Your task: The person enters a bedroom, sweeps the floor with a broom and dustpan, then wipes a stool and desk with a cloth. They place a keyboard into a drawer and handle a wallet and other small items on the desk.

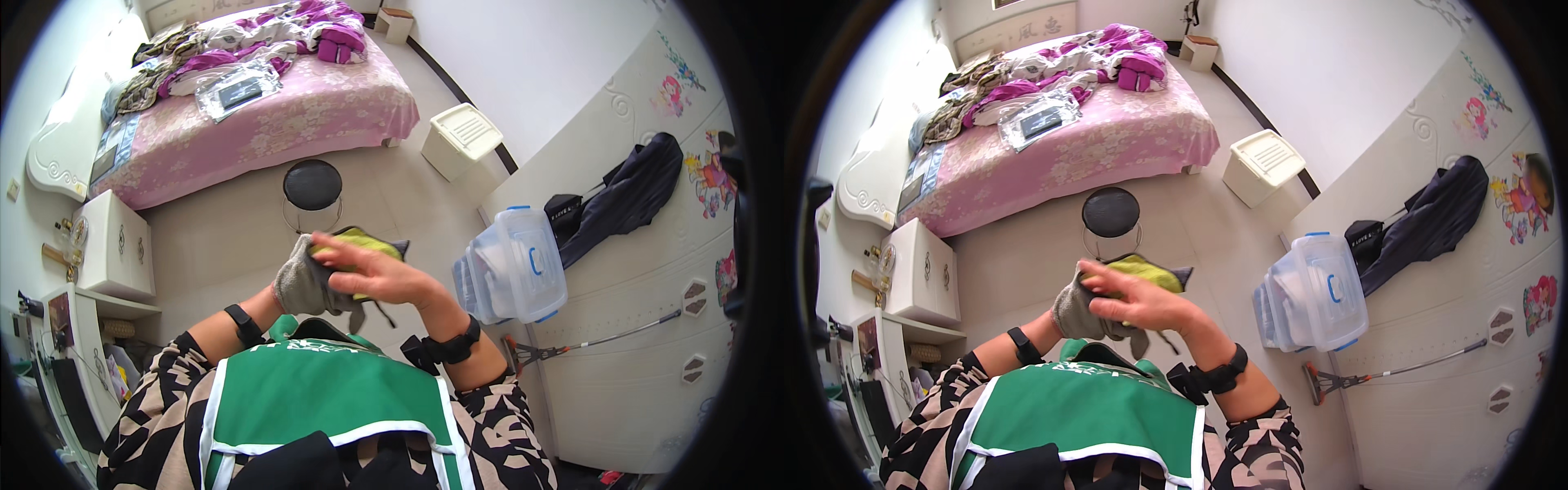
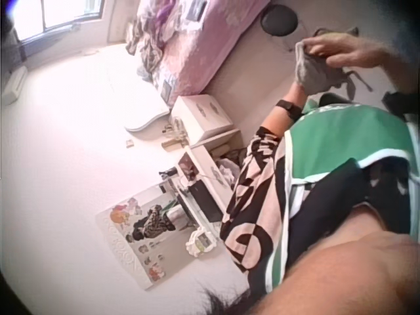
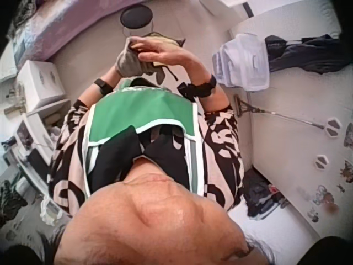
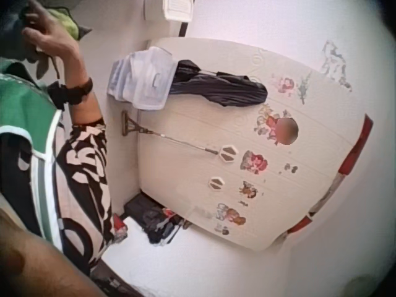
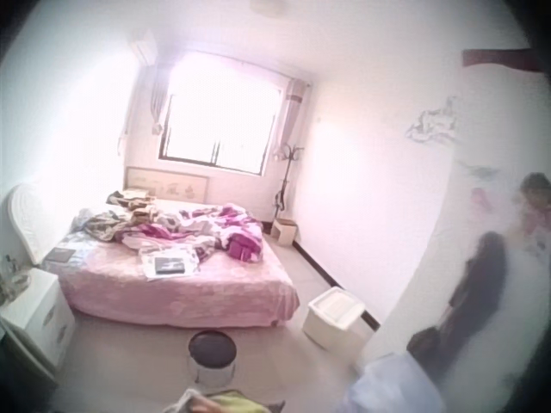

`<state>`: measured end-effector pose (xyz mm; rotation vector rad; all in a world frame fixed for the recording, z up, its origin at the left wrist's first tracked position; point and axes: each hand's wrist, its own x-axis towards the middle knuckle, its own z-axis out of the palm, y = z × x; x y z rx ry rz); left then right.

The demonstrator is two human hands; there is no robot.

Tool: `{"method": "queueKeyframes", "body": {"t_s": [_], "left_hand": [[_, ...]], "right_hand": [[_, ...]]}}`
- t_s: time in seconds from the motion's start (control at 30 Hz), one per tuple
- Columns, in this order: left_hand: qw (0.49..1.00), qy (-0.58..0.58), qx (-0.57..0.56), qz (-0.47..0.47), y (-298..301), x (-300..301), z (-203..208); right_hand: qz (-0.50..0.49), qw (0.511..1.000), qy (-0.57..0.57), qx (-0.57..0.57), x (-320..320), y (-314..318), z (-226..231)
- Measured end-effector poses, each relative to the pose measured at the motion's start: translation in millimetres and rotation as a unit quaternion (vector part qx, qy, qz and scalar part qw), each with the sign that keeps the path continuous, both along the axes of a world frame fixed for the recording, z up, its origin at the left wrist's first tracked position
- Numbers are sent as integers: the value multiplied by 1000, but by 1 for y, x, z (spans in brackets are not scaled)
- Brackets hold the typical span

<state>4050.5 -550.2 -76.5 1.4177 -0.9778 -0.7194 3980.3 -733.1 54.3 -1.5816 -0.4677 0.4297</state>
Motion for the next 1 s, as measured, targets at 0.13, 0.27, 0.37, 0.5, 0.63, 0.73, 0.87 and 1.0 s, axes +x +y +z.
{"method": "queueKeyframes", "body": {"t_s": [0.13, 0.27, 0.37, 0.5, 0.63, 0.73, 0.87, 1.0], "left_hand": [[992, -75, -89, -54, -44, 1, 54], [898, -420, -126, 24, -69, 12, 85], [858, -508, -70, 25, -79, 21, 87], [903, -428, 33, 26, -98, 48, 73], [841, -503, 189, 57, -124, 87, 48], [806, -531, 257, -56, -131, 121, 24], [823, -378, 416, -88, -144, 180, -5], [907, -264, 329, 9, -136, 235, -40]], "right_hand": [[-29, 997, 4, -65, -21, -34, -16], [-206, 970, 118, 52, -64, -89, -44], [-306, 936, 171, 27, -98, -115, -70], [-403, 886, 230, 16, -119, -126, -100], [-474, 851, 227, 19, -108, -139, -111], [-515, 826, 227, 14, -86, -150, -109], [-551, 800, 235, -17, -40, -162, -103], [-555, 793, 248, -47, 7, -168, -100]]}}
